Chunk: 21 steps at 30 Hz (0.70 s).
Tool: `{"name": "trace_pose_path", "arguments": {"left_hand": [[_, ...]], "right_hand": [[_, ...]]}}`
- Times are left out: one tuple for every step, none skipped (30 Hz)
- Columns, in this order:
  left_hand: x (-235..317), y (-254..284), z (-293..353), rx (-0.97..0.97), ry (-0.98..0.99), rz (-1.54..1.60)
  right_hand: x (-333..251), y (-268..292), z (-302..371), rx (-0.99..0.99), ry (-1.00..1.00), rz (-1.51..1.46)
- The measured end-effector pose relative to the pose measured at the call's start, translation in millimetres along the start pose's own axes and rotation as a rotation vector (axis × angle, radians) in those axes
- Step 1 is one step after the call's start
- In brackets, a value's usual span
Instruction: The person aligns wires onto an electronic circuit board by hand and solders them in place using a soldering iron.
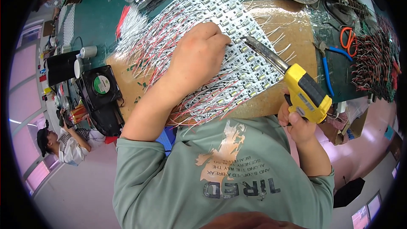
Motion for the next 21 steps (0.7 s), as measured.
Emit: {"name": "trace_pose_path", "arguments": {"left_hand": [[1.1, 2.0, -0.6, 0.032, -0.014, 0.034], [3.8, 4.6, -0.2, 0.029, -0.015, 0.034], [7.8, 7.8, 1.5, 0.0, -0.007, 0.035], [10.5, 10.5, 3.6, -0.025, 0.003, 0.033], [12.8, 8.2, 6.7, 0.02, -0.039, 0.058], [13.5, 4.4, 8.7, 0.019, -0.038, 0.057], [13.8, -0.4, 10.6, -0.007, -0.033, 0.057], [13.5, -3.8, 12.2, -0.033, -0.029, 0.058], [12.4, -5.9, 13.1, -0.033, -0.029, 0.057], [11.4, -7.3, 13.9, -0.03, -0.02, 0.036], [11.1, -7.7, 14.2, -0.026, -0.011, 0.015], [11.6, -7.3, 14.5, -0.026, -0.009, 0.014], [11.7, -8.0, 14.3, -0.024, -0.008, 0.01], [11.6, -8.6, 14.1, -0.021, -0.007, 0.006], [11.4, -9.3, 13.7, -0.022, -0.008, 0.007], [11.7, -9.6, 13.6, -0.023, -0.011, 0.004], [11.9, -9.7, 13.6, -0.023, -0.013, 0.001], [12.4, -9.4, 13.4, -0.023, -0.013, 0.001], [13.0, -9.0, 13.3, -0.022, -0.011, 0.001], [13.4, -8.9, 13.2, -0.021, -0.009, 0.001], [13.4, -9.1, 13.2, -0.021, -0.009, 0.001]], "right_hand": [[-0.5, 0.5, 1.8, 0.004, -0.006, -0.004], [-1.9, 0.0, 3.2, 0.006, -0.007, -0.006], [-3.6, -1.0, 4.5, 0.032, -0.034, 0.011], [-4.4, -1.9, 5.2, 0.054, -0.061, 0.027], [-4.1, -2.1, 6.5, 0.053, -0.061, 0.026], [-3.6, -2.2, 7.9, 0.06, -0.067, 0.022], [-2.8, -1.8, 9.0, 0.068, -0.073, 0.02], [0.1, -0.5, 10.1, 0.069, -0.073, 0.019], [4.4, 1.7, 11.5, 0.062, -0.04, 0.053], [6.3, 3.4, 12.6, 0.054, -0.008, 0.085], [6.2, 4.5, 13.0, 0.053, -0.009, 0.084], [6.1, 5.4, 12.8, 0.034, -0.02, 0.101], [6.6, 6.0, 12.8, 0.019, -0.03, 0.119], [7.0, 5.7, 12.8, 0.021, -0.03, 0.119], [7.5, 5.0, 12.5, 0.032, -0.027, 0.119], [7.5, 4.6, 12.5, 0.041, -0.025, 0.118], [7.5, 4.7, 12.7, 0.04, -0.025, 0.118], [7.6, 5.0, 12.8, 0.039, -0.031, 0.131], [7.7, 5.1, 12.9, 0.037, -0.038, 0.143], [7.5, 5.2, 12.8, 0.037, -0.039, 0.143], [7.1, 5.2, 12.7, 0.035, -0.037, 0.148]]}}
Point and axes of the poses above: each hand's wrist, its own z-axis away from the middle knuckle, its own y-axis out of the back of the hand, x = y × z, the point moved 1 cm from there along -z, towards the middle knuckle, and after that the axes turned 7 degrees about y, right-handed, at the moved point
